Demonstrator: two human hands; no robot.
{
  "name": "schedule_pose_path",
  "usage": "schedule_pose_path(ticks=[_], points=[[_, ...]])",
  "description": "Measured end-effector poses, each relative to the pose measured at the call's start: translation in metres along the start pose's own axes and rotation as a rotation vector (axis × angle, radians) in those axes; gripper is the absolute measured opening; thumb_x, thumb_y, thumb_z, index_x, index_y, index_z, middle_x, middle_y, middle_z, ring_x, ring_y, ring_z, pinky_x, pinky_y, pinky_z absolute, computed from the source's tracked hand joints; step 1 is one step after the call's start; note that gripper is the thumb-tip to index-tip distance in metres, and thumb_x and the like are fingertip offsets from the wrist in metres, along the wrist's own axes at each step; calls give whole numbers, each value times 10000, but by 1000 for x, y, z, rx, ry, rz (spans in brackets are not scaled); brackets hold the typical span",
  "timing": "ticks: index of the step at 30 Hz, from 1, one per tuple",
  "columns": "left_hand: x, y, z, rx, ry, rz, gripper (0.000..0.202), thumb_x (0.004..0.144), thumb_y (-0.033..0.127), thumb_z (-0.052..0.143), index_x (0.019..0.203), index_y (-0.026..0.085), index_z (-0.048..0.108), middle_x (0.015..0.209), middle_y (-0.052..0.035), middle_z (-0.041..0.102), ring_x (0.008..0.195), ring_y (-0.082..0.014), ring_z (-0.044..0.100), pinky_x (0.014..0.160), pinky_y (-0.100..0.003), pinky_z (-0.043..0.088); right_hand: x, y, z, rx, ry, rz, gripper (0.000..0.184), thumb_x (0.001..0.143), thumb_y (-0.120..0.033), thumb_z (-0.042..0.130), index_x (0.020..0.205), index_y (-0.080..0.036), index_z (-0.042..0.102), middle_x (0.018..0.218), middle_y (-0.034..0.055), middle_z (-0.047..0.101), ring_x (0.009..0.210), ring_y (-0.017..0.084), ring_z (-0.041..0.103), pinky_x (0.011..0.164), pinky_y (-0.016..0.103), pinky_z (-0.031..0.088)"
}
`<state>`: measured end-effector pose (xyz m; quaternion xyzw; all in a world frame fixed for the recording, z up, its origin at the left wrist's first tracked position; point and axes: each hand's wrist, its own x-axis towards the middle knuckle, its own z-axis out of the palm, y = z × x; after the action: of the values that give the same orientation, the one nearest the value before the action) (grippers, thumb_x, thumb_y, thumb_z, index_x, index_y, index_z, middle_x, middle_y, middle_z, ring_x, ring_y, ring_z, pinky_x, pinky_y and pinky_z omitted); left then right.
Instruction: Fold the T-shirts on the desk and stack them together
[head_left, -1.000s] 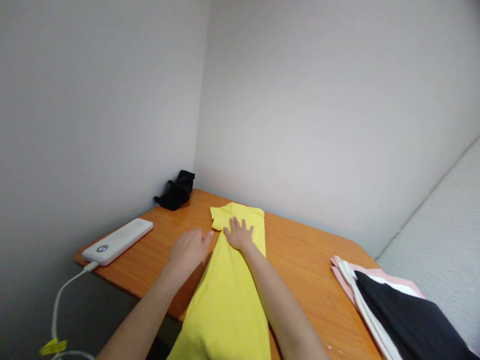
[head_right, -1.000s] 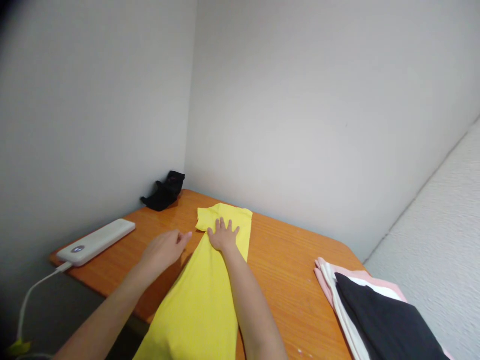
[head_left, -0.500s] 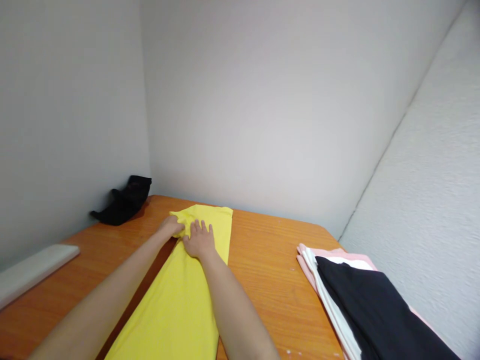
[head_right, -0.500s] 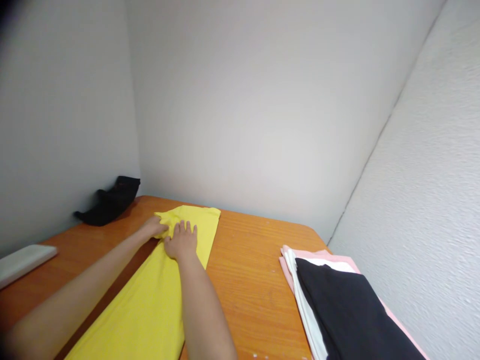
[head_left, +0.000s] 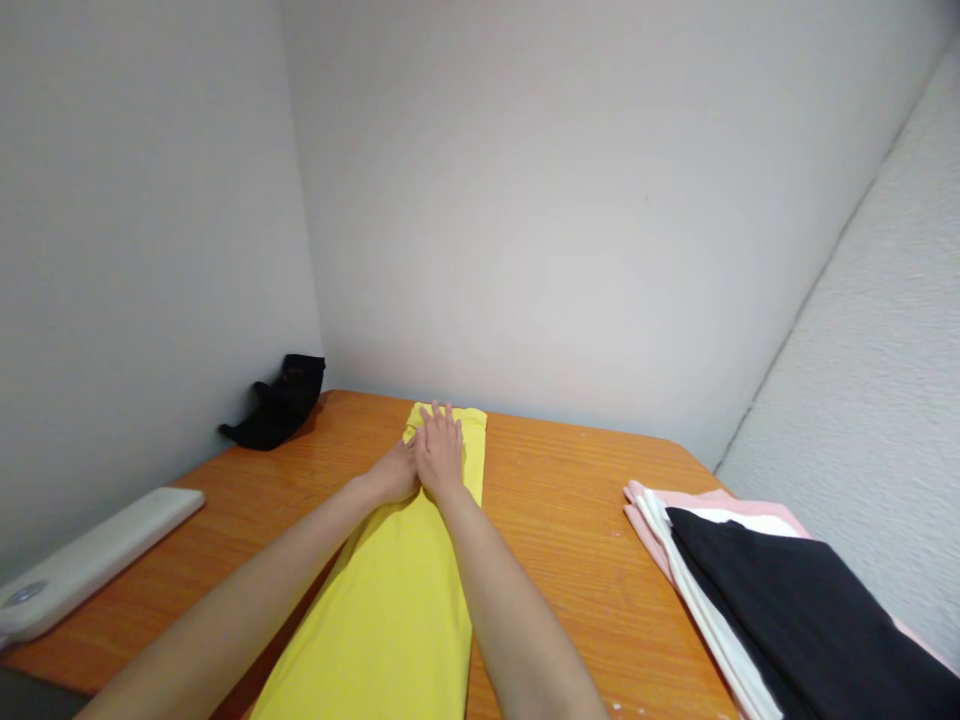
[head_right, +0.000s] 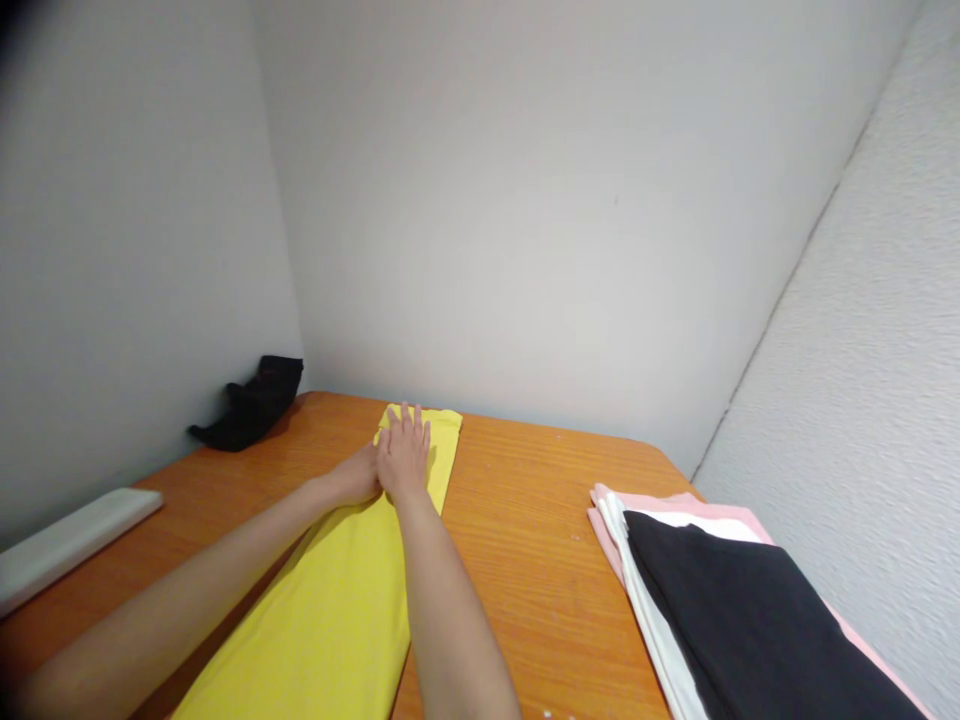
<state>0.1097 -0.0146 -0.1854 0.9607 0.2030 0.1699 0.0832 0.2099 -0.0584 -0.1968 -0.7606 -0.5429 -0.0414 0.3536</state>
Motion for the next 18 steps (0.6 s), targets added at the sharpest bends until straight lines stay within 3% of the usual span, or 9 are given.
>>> schedule_pose_path(ticks=[2, 4, 8, 11, 14, 18], points=[[-4, -5, -2, 1, -14, 76, 461, 876, 118, 383, 1319, 93, 511, 1451, -94, 497, 1359, -223, 406, 1122, -329, 300, -3, 0, 3, -22, -142, -46, 578, 1015, -474, 94, 1478, -261, 365, 1573, -15, 282, 1481, 224, 110, 1196, 475, 27], [-10, -18, -5, 4, -35, 91, 469, 887, 142, 392, 1339, 95, 503, 1456, -108, 492, 1344, -222, 441, 1110, -309, 331, -4, 3, 8, -43, -246, 0, 653, 1003, -516, 29, 1489, -223, 351, 1563, 17, 306, 1466, 259, 174, 1187, 507, 55], [-28, -48, -9, 40, -71, 32, 508, 913, 212, 425, 1414, 126, 432, 1468, -164, 463, 1279, -251, 533, 1042, -350, 444, -1, 8, 17, -185, -313, 19, 655, 1002, -503, 45, 1506, -190, 320, 1601, 24, 187, 1476, 292, 103, 1178, 527, 54], [-40, -60, -7, 81, -102, -3, 519, 924, 186, 394, 1440, 126, 406, 1457, -172, 471, 1263, -262, 551, 1026, -388, 462, 1, 9, 22, -281, -357, 8, 621, 1000, -475, 129, 1539, -182, 219, 1614, 23, 95, 1484, 272, 49, 1180, 526, 40], [-40, -58, -6, 136, -125, -12, 508, 917, 137, 378, 1421, 126, 444, 1480, -165, 437, 1323, -260, 488, 1081, -405, 408, 1, 6, 24, -340, -387, 6, 633, 990, -477, 155, 1548, -179, 179, 1614, 31, 65, 1485, 271, 43, 1176, 537, 58], [-38, -40, -16, 206, -150, -16, 509, 882, 77, 405, 1377, 141, 503, 1490, -170, 418, 1369, -282, 426, 1144, -488, 299, 1, -1, 14, -372, -405, -12, 628, 996, -459, 171, 1542, -150, 197, 1611, 67, 77, 1479, 295, 90, 1170, 541, 94]])
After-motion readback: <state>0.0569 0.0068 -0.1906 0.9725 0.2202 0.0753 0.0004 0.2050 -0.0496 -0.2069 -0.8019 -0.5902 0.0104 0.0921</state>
